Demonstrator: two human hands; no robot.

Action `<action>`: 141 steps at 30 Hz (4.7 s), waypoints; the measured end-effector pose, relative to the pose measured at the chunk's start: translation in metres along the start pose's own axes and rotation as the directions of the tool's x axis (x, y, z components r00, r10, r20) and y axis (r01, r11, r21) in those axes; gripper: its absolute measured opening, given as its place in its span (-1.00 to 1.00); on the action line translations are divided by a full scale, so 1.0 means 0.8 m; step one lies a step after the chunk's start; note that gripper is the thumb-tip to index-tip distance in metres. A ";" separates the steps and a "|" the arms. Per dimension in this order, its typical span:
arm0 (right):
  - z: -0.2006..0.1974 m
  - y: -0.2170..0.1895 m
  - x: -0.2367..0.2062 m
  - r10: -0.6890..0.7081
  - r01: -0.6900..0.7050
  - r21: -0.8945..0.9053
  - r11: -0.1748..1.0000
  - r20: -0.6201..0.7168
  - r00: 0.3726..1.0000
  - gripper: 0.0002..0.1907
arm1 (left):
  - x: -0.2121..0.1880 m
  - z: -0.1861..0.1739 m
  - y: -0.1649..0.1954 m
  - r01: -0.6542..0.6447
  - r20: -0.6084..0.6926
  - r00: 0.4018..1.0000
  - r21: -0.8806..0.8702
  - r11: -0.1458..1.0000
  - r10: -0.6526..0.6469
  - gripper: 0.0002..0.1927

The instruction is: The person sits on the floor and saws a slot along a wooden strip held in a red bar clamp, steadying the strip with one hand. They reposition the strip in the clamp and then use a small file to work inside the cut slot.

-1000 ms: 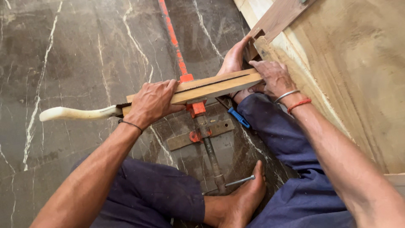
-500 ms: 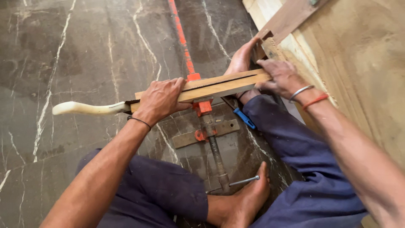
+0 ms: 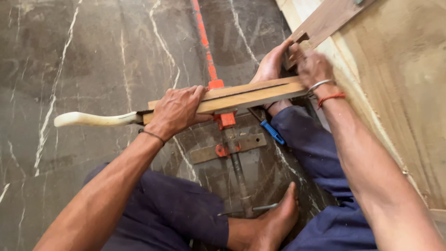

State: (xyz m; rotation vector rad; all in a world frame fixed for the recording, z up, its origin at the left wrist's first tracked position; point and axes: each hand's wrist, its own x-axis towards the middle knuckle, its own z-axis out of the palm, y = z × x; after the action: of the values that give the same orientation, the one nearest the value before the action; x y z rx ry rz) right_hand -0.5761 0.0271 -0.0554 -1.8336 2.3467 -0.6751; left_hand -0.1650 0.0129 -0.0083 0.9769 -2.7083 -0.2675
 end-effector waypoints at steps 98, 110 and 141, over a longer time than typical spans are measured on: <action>-0.124 -0.088 -0.355 0.000 -0.282 0.310 0.908 0.673 0.740 -0.67 | 0.004 0.015 -0.003 -0.037 -0.043 0.998 0.031 0.999 0.039 -0.35; -0.051 -0.155 -0.322 -0.181 0.656 -0.029 0.754 0.951 0.250 -0.43 | 0.002 0.009 -0.003 -0.038 -0.027 0.999 0.007 0.999 0.038 -0.37; 0.053 -0.085 -0.320 -0.793 0.723 0.397 0.566 0.502 0.346 -0.77 | -0.001 0.009 -0.001 -0.071 -0.095 0.993 0.018 0.997 0.072 -0.33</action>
State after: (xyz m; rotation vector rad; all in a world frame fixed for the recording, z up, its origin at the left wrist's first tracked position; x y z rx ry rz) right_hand -0.4300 0.2431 -0.1171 -2.5355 0.8964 -0.1096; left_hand -0.1663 0.0138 -0.0156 0.8712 -2.6549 -0.1829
